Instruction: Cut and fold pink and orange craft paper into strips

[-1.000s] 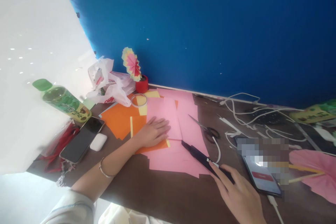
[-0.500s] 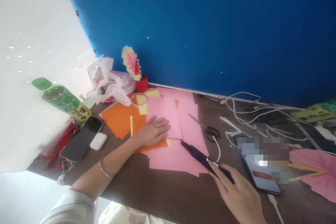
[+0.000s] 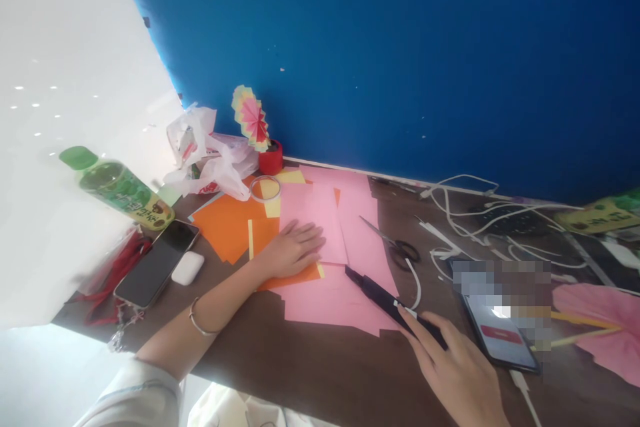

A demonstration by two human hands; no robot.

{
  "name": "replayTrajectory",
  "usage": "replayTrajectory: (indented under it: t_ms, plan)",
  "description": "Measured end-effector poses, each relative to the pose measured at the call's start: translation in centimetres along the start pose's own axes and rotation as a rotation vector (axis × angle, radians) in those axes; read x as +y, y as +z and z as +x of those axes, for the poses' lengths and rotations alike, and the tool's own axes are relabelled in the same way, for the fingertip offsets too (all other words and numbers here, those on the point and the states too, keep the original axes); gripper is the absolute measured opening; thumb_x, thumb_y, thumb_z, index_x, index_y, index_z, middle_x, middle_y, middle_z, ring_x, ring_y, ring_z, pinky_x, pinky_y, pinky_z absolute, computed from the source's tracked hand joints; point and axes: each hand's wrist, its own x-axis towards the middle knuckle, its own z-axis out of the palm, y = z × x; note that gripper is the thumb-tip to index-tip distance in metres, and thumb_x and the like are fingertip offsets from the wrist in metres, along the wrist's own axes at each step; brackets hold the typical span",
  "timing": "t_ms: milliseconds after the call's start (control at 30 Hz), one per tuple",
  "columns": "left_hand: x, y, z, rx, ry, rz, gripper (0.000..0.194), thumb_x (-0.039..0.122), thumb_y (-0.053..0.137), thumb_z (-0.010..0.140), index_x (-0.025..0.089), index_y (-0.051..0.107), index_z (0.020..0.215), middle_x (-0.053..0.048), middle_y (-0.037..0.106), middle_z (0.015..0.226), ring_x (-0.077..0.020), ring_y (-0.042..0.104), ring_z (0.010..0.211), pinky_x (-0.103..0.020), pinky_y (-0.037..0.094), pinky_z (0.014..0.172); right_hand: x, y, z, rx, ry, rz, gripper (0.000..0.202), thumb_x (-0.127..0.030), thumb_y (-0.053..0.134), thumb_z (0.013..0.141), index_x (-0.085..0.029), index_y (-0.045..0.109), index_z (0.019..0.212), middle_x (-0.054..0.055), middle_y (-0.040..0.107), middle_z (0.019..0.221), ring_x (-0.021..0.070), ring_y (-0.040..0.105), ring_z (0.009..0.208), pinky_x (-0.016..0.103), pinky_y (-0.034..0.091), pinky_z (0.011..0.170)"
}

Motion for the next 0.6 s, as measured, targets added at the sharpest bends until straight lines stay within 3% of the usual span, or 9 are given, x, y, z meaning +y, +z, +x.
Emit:
replayTrajectory:
  t_ms: [600]
  plan:
    - [-0.08, 0.08, -0.07, 0.015, 0.01, 0.007, 0.047, 0.045, 0.022, 0.094, 0.027, 0.038, 0.135, -0.001, 0.035, 0.144, -0.0182, 0.025, 0.135, -0.042, 0.011, 0.113, -0.16, -0.06, 0.21, -0.009, 0.009, -0.013, 0.026, -0.02, 0.059, 0.082, -0.026, 0.067, 0.106, 0.004, 0.062, 0.087, 0.0124, 0.056, 0.065, 0.025, 0.04, 0.066]
